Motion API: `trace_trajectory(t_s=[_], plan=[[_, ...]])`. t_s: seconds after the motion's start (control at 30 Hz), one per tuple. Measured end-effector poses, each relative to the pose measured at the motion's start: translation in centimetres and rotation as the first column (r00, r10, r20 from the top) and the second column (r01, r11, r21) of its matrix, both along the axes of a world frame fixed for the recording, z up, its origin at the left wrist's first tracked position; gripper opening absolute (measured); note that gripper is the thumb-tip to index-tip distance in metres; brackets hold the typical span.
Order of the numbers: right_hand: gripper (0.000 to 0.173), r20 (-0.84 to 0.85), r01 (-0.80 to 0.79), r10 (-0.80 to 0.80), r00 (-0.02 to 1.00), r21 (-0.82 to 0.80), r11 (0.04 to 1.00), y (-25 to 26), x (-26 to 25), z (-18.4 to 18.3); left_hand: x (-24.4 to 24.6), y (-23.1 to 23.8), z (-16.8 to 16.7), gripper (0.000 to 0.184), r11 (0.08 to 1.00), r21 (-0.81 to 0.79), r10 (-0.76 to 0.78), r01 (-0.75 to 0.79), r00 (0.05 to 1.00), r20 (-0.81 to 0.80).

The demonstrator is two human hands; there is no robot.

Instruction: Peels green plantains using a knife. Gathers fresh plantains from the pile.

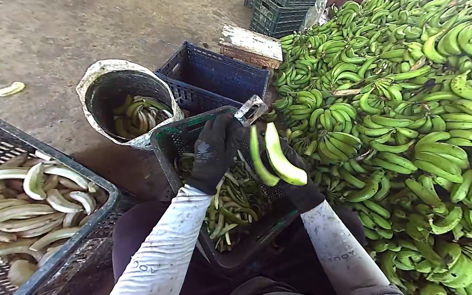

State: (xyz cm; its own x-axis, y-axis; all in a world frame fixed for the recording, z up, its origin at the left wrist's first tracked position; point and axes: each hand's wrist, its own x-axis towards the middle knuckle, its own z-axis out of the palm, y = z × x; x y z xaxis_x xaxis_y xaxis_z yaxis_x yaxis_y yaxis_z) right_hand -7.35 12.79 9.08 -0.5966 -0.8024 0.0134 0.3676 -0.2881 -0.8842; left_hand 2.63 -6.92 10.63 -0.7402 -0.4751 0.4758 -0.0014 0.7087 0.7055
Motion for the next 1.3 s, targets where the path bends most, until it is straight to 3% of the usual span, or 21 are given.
trace_trajectory(t_s=[0.07,0.13,0.17,0.23,0.33,0.4,0.47,0.53,0.57,0.63,0.7,0.8,0.9,1.0,1.13,1.23,1.3], plan=[[0.039,-0.081,0.116,-0.114,0.990,0.013,0.993,0.0,-0.2,0.8,0.8,1.0,0.9,0.046,0.994,0.098,-0.056,0.057,0.998,-0.013],[0.041,-0.326,0.414,-0.390,0.861,0.006,0.910,-0.1,-0.7,1.9,1.6,3.7,1.2,0.043,0.963,0.197,-0.178,0.182,0.983,-0.040],[0.044,-0.359,0.529,-0.513,0.779,-0.063,0.847,-0.8,-1.5,2.2,1.8,5.2,1.1,0.042,0.939,0.245,-0.231,0.241,0.971,-0.068],[0.044,-0.243,0.705,-0.730,0.639,-0.195,0.682,-2.7,-3.2,3.4,1.9,7.8,0.9,0.044,0.899,0.314,-0.283,0.306,0.952,-0.118],[0.054,-0.143,0.804,-0.834,0.533,-0.223,0.552,-4.0,-3.5,5.1,1.7,9.6,1.0,0.044,0.901,0.336,-0.253,0.275,0.961,-0.108],[0.051,-0.150,0.784,-0.815,0.560,-0.225,0.579,-4.3,-2.7,5.2,1.1,8.7,0.8,0.045,0.916,0.305,-0.248,0.259,0.966,-0.076],[0.036,-0.196,0.654,-0.689,0.698,-0.216,0.725,-3.9,-1.5,4.5,0.5,7.2,0.5,0.046,0.936,0.255,-0.238,0.243,0.970,-0.053],[0.040,-0.336,0.485,-0.496,0.800,-0.124,0.866,-2.4,-0.4,3.5,0.3,6.1,0.1,0.043,0.955,0.199,-0.216,0.220,0.975,-0.040],[0.042,-0.358,0.448,-0.446,0.820,-0.084,0.890,-2.0,-0.5,3.2,0.4,5.8,0.0,0.043,0.967,0.150,-0.204,0.207,0.978,-0.034],[0.040,-0.327,0.471,-0.457,0.827,-0.040,0.881,-2.3,-1.7,3.1,0.6,5.5,0.0,0.047,0.983,0.050,-0.179,0.179,0.984,0.003],[0.042,-0.281,0.379,-0.371,0.885,-0.029,0.925,-2.1,-2.9,3.0,0.5,4.8,0.3,0.046,0.985,-0.020,-0.172,0.173,0.984,0.051],[0.027,-0.125,-0.003,0.005,0.992,0.014,1.000,-1.3,-3.2,3.6,-0.4,2.6,0.5,0.044,0.983,-0.004,-0.184,0.186,0.977,0.112],[0.056,-0.169,-0.242,0.285,0.944,0.236,0.941,-0.9,-2.8,4.5,-1.5,0.6,0.3,0.040,0.982,0.047,-0.189,0.184,0.971,0.148],[0.056,-0.192,-0.245,0.319,0.928,0.330,0.912,-0.2,-3.4,4.3,-2.2,0.6,-0.5,0.041,0.978,0.104,-0.196,0.179,0.961,0.195],[0.049,-0.168,-0.236,0.315,0.934,0.372,0.898,0.7,-3.2,3.7,-3.3,-1.0,-0.6,0.043,0.987,0.153,0.001,-0.052,0.950,0.313],[0.038,-0.027,0.005,0.001,1.000,0.243,0.970,0.1,-4.3,2.0,-2.5,0.1,0.0,0.042,0.994,0.088,-0.075,0.059,0.979,0.190],[0.033,0.096,0.175,-0.180,0.979,0.058,0.983,-0.5,-5.1,1.6,-2.5,1.8,-0.7,0.045,0.986,0.040,-0.165,0.161,0.976,0.140]])
